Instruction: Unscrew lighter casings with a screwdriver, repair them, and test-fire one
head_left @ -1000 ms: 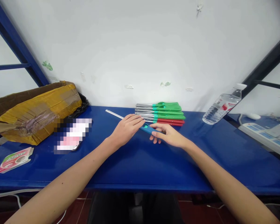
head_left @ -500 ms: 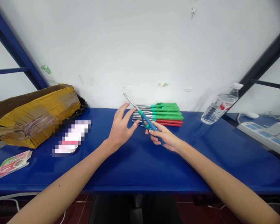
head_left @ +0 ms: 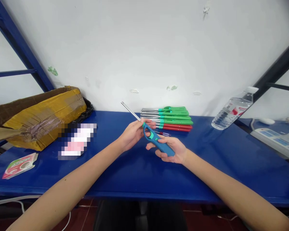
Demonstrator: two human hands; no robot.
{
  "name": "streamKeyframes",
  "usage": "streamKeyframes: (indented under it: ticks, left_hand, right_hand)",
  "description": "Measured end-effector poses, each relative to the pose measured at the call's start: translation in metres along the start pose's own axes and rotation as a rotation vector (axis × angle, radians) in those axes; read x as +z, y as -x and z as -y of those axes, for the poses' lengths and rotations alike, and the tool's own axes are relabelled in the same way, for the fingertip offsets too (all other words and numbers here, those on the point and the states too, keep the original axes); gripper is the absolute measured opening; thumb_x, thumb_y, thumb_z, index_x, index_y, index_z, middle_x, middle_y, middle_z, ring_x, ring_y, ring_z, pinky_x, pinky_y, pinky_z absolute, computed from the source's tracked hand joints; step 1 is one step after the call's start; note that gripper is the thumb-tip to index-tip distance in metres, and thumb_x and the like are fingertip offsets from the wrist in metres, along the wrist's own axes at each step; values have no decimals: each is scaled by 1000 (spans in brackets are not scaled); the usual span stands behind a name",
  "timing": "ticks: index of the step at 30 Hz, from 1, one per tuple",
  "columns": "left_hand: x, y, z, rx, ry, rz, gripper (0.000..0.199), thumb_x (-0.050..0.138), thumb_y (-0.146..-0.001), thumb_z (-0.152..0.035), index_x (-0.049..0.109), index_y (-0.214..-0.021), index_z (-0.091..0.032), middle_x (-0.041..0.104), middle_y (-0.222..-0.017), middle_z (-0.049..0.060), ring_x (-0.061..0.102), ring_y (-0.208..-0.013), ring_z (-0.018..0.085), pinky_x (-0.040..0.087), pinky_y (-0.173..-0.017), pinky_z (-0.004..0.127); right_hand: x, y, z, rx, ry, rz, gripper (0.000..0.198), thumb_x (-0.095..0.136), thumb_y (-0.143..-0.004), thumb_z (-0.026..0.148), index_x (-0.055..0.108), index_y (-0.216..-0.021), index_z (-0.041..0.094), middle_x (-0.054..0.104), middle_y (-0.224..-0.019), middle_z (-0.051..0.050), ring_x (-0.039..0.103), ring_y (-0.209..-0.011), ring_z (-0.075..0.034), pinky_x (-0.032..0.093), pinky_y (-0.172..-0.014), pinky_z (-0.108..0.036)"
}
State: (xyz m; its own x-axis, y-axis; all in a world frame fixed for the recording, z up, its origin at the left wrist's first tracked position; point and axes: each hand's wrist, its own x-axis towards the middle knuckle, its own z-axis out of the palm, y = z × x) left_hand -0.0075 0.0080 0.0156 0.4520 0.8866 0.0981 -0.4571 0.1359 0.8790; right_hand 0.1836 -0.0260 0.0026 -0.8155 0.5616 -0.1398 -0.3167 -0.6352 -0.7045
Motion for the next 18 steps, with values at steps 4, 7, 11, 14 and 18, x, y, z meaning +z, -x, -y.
streamKeyframes:
  ticks: [4, 7, 11, 14, 18]
  left_hand:
    - [3, -2, -1, -20, 95, -64, 24, 47, -101, -28, 65, -99, -12, 68, -117, 14, 65, -110, 24, 52, -89, 33]
    - [5, -4, 0, -32, 130, -89, 23, 46, -101, -26, 64, -99, -12, 68, -120, 13, 66, -109, 23, 53, -87, 32]
    - [3, -9, 0, -39, 152, -106, 25, 44, -102, -27, 64, -100, -12, 68, -119, 14, 67, -107, 23, 54, -84, 32]
    - [0, -11, 2, -49, 160, -148, 27, 42, -103, -29, 63, -99, -13, 69, -117, 14, 68, -104, 23, 55, -82, 31]
    - [-1, -11, 9, -124, 137, -264, 34, 39, -104, -34, 63, -95, -11, 71, -108, 16, 70, -99, 22, 54, -79, 28]
  right_hand:
    - [2, -2, 0, -24, -97, -66, 29, 29, -100, 30, 51, -114, 18, 63, -86, -4, 37, -39, -3, 30, -31, -12]
    - [7, -5, -1, -31, -105, -69, 38, 23, -102, 44, 52, -111, 21, 53, -73, 2, 24, -36, -3, 25, -31, -13]
    - [12, -16, -2, 23, -106, -109, 36, 25, -103, 45, 51, -95, 21, 37, -59, 8, 16, -34, -4, 19, -29, -14]
    - [11, -25, -3, 37, -51, -171, 29, 32, -103, 41, 49, -91, 22, 35, -57, 9, 17, -33, -3, 18, -28, -13]
    - [6, -32, -7, -2, 69, -280, 16, 43, -100, 39, 48, -96, 24, 38, -59, 10, 21, -33, -3, 18, -29, -11]
